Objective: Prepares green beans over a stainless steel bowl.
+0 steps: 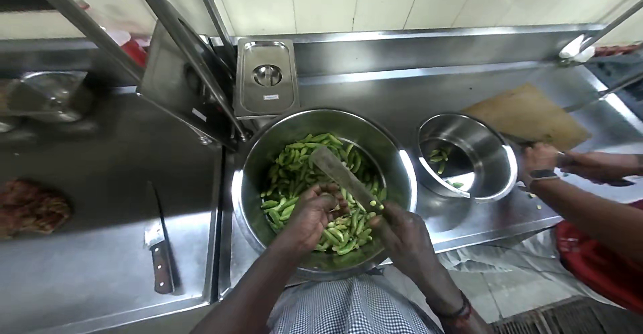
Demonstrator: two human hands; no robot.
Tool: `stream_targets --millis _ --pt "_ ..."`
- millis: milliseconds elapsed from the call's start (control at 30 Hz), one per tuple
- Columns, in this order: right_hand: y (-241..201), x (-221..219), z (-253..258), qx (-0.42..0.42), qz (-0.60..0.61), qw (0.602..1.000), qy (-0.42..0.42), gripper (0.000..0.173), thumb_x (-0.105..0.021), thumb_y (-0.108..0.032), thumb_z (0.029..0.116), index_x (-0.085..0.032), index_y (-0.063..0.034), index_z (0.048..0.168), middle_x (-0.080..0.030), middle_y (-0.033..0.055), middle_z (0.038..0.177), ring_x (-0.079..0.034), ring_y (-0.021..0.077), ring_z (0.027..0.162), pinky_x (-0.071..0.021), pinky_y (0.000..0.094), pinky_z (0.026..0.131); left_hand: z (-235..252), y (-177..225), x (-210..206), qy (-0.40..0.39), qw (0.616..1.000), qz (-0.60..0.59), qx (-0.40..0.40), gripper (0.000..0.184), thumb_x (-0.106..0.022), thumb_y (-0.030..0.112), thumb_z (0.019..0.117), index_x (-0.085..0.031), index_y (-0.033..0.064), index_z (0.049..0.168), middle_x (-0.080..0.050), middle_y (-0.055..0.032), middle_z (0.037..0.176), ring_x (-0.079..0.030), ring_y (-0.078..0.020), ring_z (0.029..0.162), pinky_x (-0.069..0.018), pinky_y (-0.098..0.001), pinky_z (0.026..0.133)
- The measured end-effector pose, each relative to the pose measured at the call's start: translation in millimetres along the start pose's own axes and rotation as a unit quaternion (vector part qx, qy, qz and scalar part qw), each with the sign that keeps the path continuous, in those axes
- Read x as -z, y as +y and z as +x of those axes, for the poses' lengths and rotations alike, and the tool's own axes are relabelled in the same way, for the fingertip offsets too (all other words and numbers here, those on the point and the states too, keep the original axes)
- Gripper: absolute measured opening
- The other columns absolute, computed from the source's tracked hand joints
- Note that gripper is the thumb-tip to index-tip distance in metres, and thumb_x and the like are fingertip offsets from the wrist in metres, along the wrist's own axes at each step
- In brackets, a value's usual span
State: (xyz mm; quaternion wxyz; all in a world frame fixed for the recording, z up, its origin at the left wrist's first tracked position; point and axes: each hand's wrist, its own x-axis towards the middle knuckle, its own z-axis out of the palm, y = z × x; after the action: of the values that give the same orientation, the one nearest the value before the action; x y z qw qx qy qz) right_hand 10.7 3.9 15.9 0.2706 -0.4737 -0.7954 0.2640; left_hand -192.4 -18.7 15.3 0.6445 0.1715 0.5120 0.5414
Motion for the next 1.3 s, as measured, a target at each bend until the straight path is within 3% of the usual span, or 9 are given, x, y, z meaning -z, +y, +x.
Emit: stream_targets --millis 100,200,300,367,467,667,867,1133,1300 --pt "1.8 5.3 3.3 -0.022 -0.027 0.999 0.023 0.051 -0.034 -0.053 0.1068 -0.061 -0.0158 0.085 -0.051 -0.0019 0.065 -0.052 0.0144 0.055 -0.045 0.0375 0.049 29.5 -3.1 1.6 -0.036 0.944 0.326 -0.038 0.015 -0.068 0.005 0.094 -0.063 0.0017 0.108 -0.064 -0.0119 0.1 -0.062 -0.0198 0.076 -0.0556 -0.0379 0.069" --pt "2.0 6.3 3.7 -0.055 -0.038 0.998 0.007 0.037 -0.056 -0.046 0.1023 -0.07 -0.0115 0.106 -0.067 0.0046 0.093 -0.066 0.0196 0.076 -0.056 0.0452 0.065 59.2 -13.9 -7.5 -0.108 0.778 0.618 -0.015 0.03 -0.067 0.034 0.0986 -0.071 0.0063 0.108 -0.07 -0.0151 0.102 -0.068 -0.0324 0.096 -0.0542 -0.0581 0.086" --pt "2.5 4.5 2.4 -0.068 -0.035 0.997 0.004 0.038 -0.06 -0.045 0.1008 -0.07 -0.0105 0.114 -0.068 0.0065 0.106 -0.068 0.0214 0.085 -0.0572 0.0471 0.071 67.2 -27.5 -34.1 -0.122 0.633 0.764 0.031 0.042 -0.059 0.045 0.0996 -0.071 0.0049 0.102 -0.07 -0.0182 0.102 -0.068 -0.0383 0.1 -0.053 -0.0618 0.083" --pt "3.3 4.8 1.4 -0.066 -0.028 0.997 0.013 0.036 -0.058 -0.042 0.1017 -0.07 -0.0103 0.113 -0.068 0.006 0.103 -0.067 0.0202 0.083 -0.0572 0.0455 0.07 72.5 -36.2 -43.1 -0.123 0.599 0.791 0.039 0.04 -0.063 0.043 0.096 -0.071 0.0032 0.097 -0.071 -0.0189 0.101 -0.069 -0.039 0.099 -0.053 -0.062 0.082" --pt "6.5 10.0 0.6 -0.074 -0.015 0.997 0.023 0.036 -0.054 -0.043 0.1034 -0.07 -0.0112 0.111 -0.066 0.0039 0.098 -0.065 0.0178 0.078 -0.0562 0.043 0.067 78.7 -37.0 -40.9 -0.125 0.623 0.771 0.033 0.033 -0.067 0.037 0.0939 -0.07 0.0047 0.102 -0.071 -0.0183 0.102 -0.069 -0.0383 0.099 -0.054 -0.0619 0.082" --pt "17.4 14.4 0.6 -0.134 0.072 0.988 -0.012 0.037 -0.06 -0.051 0.0983 -0.067 -0.016 0.106 -0.062 0.0001 0.076 -0.06 0.0154 0.063 -0.0521 0.0406 0.056 29.5 -8.5 -10.8 -0.112 0.785 0.6 -0.105 0.025 -0.076 0.027 0.0937 -0.069 0.0094 0.11 -0.071 -0.0099 0.104 -0.069 -0.0272 0.093 -0.0567 -0.0533 0.083" --pt "5.4 5.7 4.6 -0.137 0.092 0.981 -0.1 0.045 -0.078 -0.056 0.0838 -0.066 -0.0152 0.099 -0.062 -0.0012 0.073 -0.06 0.0139 0.062 -0.0529 0.0384 0.057 -4.0 -2.6 2.3 -0.106 0.819 0.511 -0.239 0.02 -0.081 0.018 0.0878 -0.073 0.0125 0.106 -0.071 0.0 0.104 -0.067 -0.0118 0.093 -0.0585 -0.0363 0.083" --pt "-5.8 -5.1 6.3 -0.101 0.094 0.982 -0.128 0.04 -0.069 -0.055 0.0918 -0.065 -0.0152 0.087 -0.052 -0.0029 0.061 -0.051 0.0111 0.052 -0.0462 0.0331 0.051 -15.1 -8.4 3.5 -0.084 0.82 0.455 -0.337 0.011 -0.078 0.017 0.0867 -0.075 0.0132 0.097 -0.071 0.0039 0.099 -0.067 -0.0037 0.094 -0.0577 -0.0257 0.085" --pt "-6.2 -12.4 1.1 -0.069 0.094 0.987 -0.107 0.045 -0.068 -0.061 0.0893 -0.065 -0.0159 0.086 -0.053 -0.0045 0.061 -0.052 0.0095 0.052 -0.0474 0.0323 0.05 -19.3 -4.7 3.1 0.008 0.934 0.299 -0.197 0.026 -0.079 0.004 0.086 -0.07 0.0123 0.108 -0.07 -0.0033 0.1 -0.066 -0.0111 0.077 -0.0573 -0.0283 0.065"
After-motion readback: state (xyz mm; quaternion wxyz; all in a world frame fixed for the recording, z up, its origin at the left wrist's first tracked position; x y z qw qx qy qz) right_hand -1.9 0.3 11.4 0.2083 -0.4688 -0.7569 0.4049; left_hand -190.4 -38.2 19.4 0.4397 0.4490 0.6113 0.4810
